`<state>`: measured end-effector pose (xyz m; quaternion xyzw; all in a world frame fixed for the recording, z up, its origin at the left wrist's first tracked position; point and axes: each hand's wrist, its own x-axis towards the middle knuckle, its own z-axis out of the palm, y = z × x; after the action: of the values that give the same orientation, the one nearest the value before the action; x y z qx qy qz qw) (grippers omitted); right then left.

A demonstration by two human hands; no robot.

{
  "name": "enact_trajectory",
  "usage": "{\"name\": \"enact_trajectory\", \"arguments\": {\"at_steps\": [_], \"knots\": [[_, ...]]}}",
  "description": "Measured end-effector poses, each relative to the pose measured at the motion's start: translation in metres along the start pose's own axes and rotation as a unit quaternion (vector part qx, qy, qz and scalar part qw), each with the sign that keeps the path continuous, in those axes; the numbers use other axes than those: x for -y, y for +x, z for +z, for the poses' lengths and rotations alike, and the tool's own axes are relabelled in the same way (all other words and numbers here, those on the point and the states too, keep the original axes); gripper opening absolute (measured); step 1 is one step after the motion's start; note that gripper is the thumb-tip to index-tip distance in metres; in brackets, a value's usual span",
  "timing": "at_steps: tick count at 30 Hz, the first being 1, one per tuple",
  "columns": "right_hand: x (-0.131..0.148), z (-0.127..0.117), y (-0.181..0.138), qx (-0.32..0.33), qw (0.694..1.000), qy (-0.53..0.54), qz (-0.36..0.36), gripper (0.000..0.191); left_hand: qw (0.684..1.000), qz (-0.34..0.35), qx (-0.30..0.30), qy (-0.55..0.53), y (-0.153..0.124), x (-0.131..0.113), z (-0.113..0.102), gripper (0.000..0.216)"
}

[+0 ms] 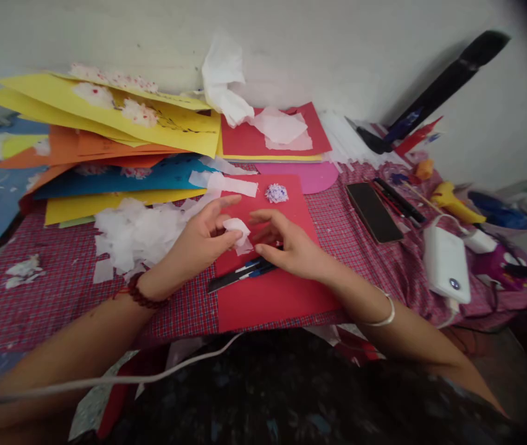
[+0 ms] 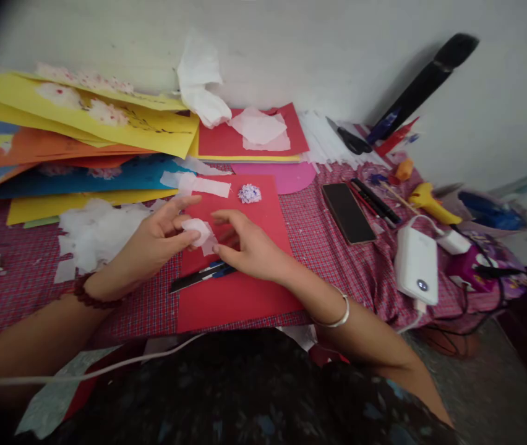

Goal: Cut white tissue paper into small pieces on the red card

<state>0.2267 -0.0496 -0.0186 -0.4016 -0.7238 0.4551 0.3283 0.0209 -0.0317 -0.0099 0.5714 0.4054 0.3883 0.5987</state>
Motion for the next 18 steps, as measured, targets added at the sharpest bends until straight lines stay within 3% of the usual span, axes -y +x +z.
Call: {"name": "enact_trajectory", "arguments": {"at_steps": [4, 8, 10, 13, 18], "knots": [[0.01, 0.005, 0.013, -0.012, 0.999, 0.036, -0.031, 0.038, 1.0, 0.013, 0.017, 0.003, 0.003, -0.008, 0.013, 0.066], [0.007, 0.011, 0.03, -0.019, 0.987, 0.158, -0.022, 0.021, 0.999, 0.026, -0.028, 0.001, 0.012, -0.009, 0.015, 0.045], [0.0, 0.014, 0.037, -0.062, 0.98, 0.189, 0.003, 0.012, 0.998, 0.031, -0.035, -0.043, 0.016, -0.005, 0.013, 0.04], [-0.009, 0.018, 0.041, -0.109, 0.971, 0.208, 0.036, 0.005, 0.994, 0.041, -0.004, -0.103, 0.019, 0.003, 0.01, 0.047], [-0.015, 0.023, 0.038, -0.107, 0.958, 0.256, 0.075, 0.009, 0.993, 0.08, 0.03, -0.082, 0.013, 0.009, 0.005, 0.06]]}}
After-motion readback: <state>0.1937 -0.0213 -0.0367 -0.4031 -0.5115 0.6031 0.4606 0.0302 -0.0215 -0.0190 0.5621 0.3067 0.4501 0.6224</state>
